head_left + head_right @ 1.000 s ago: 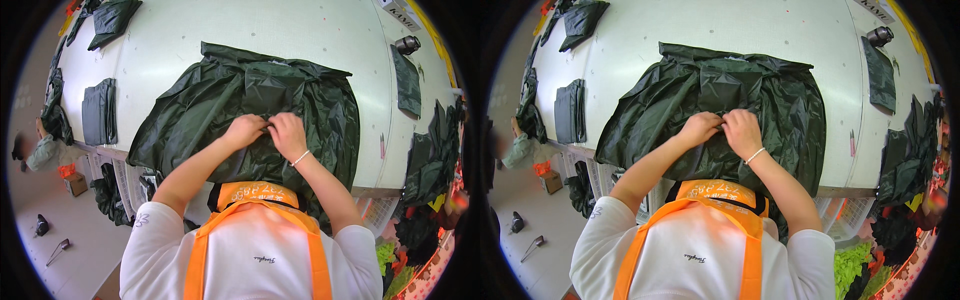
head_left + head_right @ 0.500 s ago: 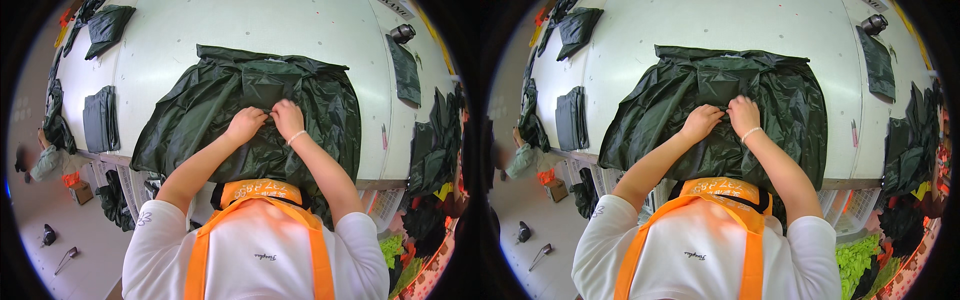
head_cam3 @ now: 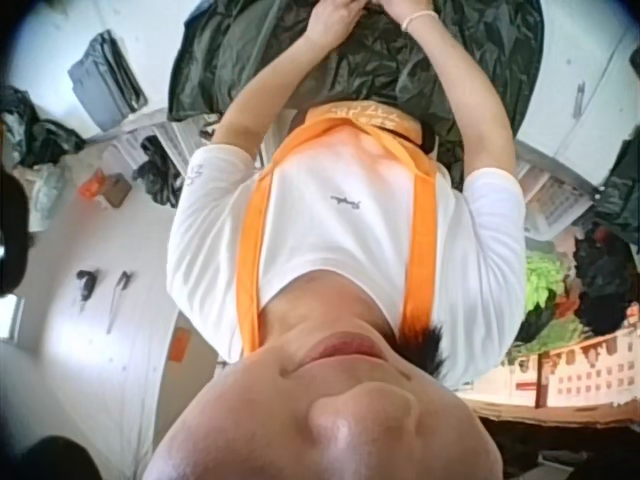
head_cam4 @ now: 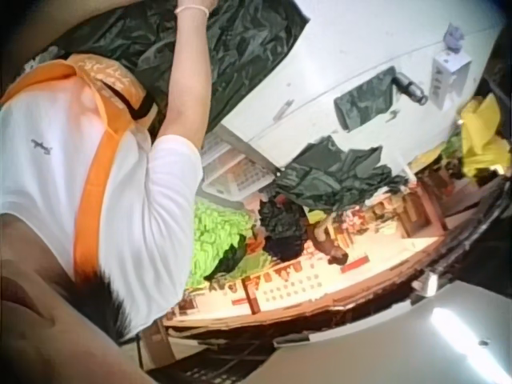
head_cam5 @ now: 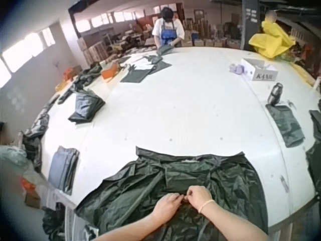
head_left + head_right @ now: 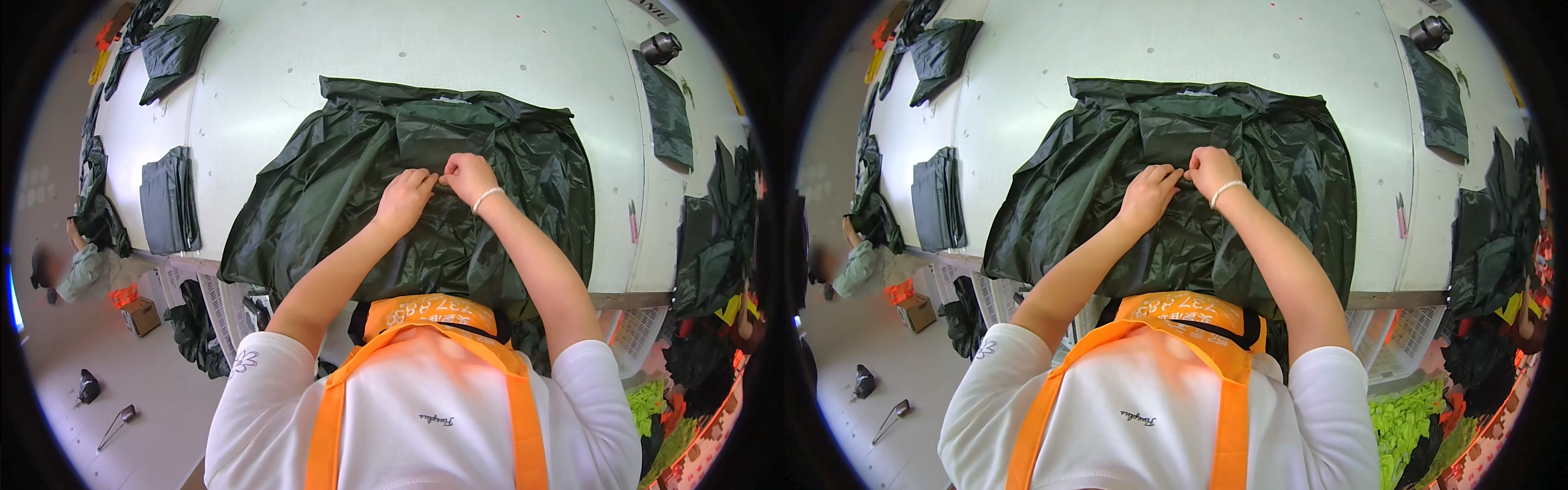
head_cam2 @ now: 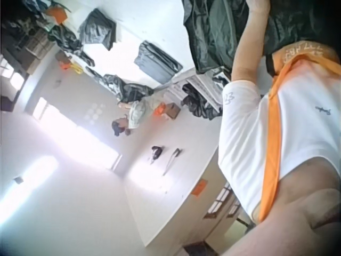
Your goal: The person folds a dark green jacket on a white table, aligns edges, and smooths the fabric. The person then uses scissors to trim excess material from the jacket and continues folding it into a compact shape.
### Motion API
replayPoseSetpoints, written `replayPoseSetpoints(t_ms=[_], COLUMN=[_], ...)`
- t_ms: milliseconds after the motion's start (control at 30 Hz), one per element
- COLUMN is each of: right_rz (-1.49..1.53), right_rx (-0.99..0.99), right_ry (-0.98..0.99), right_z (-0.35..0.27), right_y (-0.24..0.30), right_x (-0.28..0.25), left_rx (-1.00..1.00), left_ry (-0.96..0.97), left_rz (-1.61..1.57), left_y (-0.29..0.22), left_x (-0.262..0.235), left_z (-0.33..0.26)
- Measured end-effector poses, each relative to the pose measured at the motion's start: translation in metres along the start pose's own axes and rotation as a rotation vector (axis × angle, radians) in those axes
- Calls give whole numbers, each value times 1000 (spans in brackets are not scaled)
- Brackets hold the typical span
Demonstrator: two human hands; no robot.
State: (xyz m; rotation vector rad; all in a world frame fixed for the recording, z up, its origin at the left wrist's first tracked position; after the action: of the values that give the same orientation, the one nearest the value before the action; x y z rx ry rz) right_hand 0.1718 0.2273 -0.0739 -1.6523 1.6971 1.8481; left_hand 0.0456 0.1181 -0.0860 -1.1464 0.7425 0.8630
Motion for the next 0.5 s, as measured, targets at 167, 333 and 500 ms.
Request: replayPoseSetpoints(t_ms=[167,333,500], right_rz=[-249,-195,-155], right_rx=[-369,-173,-134], right_ry=[-269,-183,-240], right_z=[-25,12,13], right_y=[6,-13,-14], right_x=[10,12,18], left_rx=[-77,-231,97], left_ry=[134,108,-20], left_rz=[-365,-212,95], left_y=[41,39,13], left_x=[3,-8,-1], left_z=[22,47,32])
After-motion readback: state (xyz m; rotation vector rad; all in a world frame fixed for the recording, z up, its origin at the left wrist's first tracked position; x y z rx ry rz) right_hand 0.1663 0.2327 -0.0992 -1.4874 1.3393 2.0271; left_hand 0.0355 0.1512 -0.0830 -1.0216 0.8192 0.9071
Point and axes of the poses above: each hand's wrist, its own z-axis towards the middle knuckle, its own x-axis out of the palm, y = z × x, the point moved 1 cm from there along z, towards the middle knuckle, and after that the axes turned 2 degrees about z, right-handed, at the moved point
